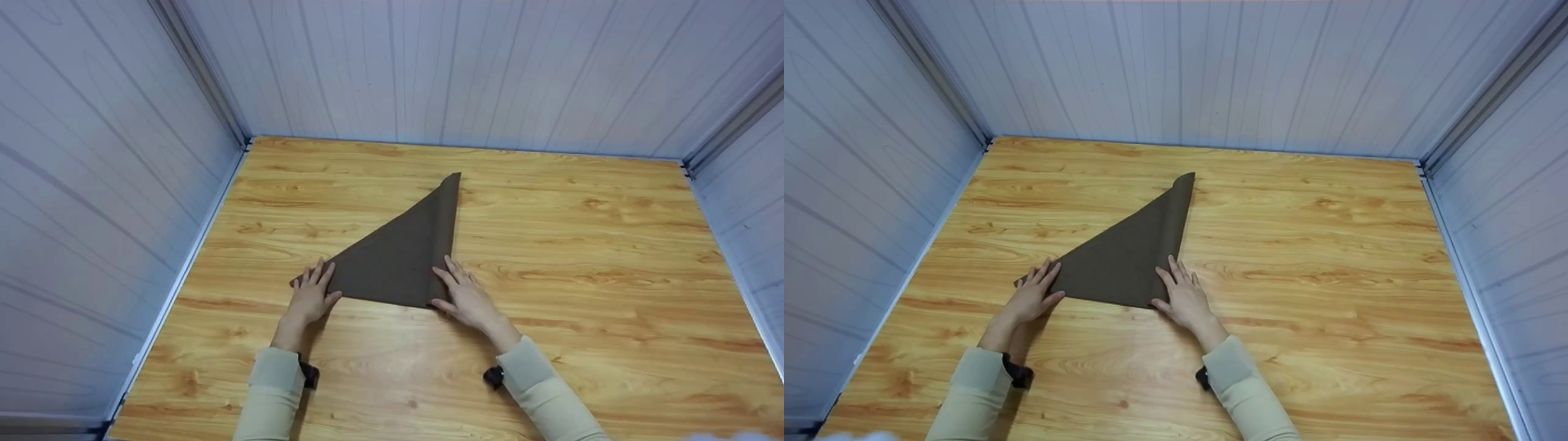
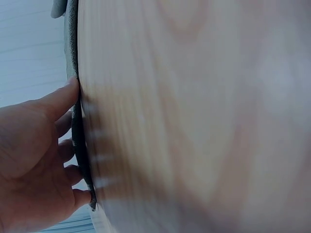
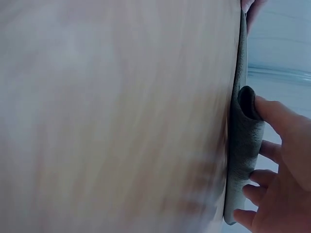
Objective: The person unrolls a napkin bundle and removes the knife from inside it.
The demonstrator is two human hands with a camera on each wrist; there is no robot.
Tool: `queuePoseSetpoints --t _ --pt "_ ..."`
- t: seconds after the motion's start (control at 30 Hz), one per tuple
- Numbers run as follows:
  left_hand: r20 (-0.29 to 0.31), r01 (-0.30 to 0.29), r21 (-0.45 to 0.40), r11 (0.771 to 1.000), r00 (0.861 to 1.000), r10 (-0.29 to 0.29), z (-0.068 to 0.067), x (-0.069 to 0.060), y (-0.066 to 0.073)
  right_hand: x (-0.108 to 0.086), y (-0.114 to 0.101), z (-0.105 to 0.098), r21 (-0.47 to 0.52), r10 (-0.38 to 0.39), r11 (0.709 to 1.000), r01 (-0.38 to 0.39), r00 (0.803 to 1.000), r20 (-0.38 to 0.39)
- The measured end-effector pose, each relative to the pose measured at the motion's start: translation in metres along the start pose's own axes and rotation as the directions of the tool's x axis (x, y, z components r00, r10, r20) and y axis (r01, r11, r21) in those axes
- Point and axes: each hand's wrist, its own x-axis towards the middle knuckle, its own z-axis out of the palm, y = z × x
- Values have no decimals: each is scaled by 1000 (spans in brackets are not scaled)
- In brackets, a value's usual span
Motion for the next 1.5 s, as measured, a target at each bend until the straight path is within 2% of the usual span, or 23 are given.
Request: queuePoseSetpoints --t 0.43,0.9,1.33,1.5 --pt "1 -13 9 1000 1000 13 1 1 -2 0 -4 -3 44 19 999 -19 1000 2" --pt "-11 -20 17 1000 1000 20 1 1 -1 17 -22 4 66 18 998 -12 995 -97" --pt "-18 -23 26 999 1000 24 1 1 -2 31 -28 15 23 36 999 -35 998 -55" --pt "-11 -6 27 1000 1000 6 1 1 -1 33 -27 17 1 41 999 -41 998 -43"
